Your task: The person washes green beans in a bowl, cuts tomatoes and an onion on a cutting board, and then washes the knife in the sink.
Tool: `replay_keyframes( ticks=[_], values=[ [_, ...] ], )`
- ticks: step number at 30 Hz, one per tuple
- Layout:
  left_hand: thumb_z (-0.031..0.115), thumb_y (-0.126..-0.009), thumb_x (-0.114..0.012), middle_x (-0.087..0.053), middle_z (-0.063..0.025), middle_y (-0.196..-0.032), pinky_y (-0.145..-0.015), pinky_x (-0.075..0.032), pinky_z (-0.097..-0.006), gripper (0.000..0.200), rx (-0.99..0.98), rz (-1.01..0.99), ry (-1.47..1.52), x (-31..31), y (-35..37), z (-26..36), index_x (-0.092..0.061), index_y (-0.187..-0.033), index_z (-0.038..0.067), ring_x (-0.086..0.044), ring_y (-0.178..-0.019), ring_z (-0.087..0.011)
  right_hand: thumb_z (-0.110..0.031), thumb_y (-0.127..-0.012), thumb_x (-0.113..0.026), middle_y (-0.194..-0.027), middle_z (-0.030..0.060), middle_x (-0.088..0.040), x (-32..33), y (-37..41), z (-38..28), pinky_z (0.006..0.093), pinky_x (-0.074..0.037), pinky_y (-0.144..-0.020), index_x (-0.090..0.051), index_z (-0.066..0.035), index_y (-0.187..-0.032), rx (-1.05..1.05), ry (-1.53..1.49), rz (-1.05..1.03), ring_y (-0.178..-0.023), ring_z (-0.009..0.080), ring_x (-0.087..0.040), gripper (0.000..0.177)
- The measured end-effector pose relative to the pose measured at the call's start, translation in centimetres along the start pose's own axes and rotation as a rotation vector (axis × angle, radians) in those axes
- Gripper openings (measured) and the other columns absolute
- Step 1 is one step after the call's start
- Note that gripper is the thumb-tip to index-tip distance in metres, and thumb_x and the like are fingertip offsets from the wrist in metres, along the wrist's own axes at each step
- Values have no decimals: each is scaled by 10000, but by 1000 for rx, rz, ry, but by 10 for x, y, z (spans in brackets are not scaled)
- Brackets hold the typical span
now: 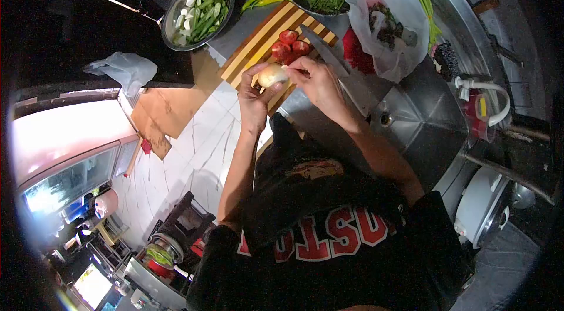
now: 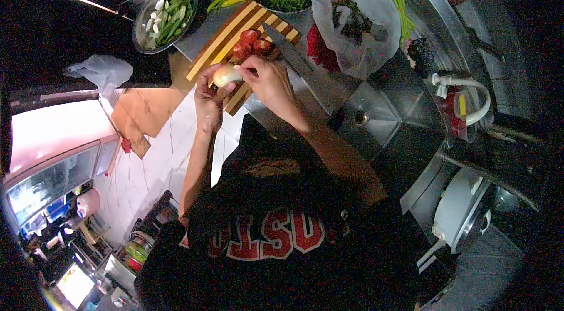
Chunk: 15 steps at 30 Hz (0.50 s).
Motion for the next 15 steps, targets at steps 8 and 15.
replay_keyframes(
  ticks=[8,15],
  values=[
    [-29,-797,-580,-512,-102,-1127,-896,-475,-405,404,366,-86,552,-3,10,-3,-448,-1172,45,-549,-998,-241,-152,-873,-549,-763,63,-602,-13,-6,23,237,-512,-542,-572,27,-938,-491,-635,-279,-618,106,-582,192],
    [-39,-807,-564,-520,-117,-1121,-854,-510,-387,373,294,19,475,1,7,1,-451,-1151,48,-566,-977,-237,-132,-862,-558,-810,65,-598,-11,0,12,239,-515,-547,-567,24,-958,-505,-679,-244,-644,113,-592,183]
  ],
)
Point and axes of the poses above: each hand's wrist, its own y-axis away from the middle knuckle, its own x-axis out of the back of the hand, z = x × y, the point moved 6 cm from there along -y, towards the middle knuckle
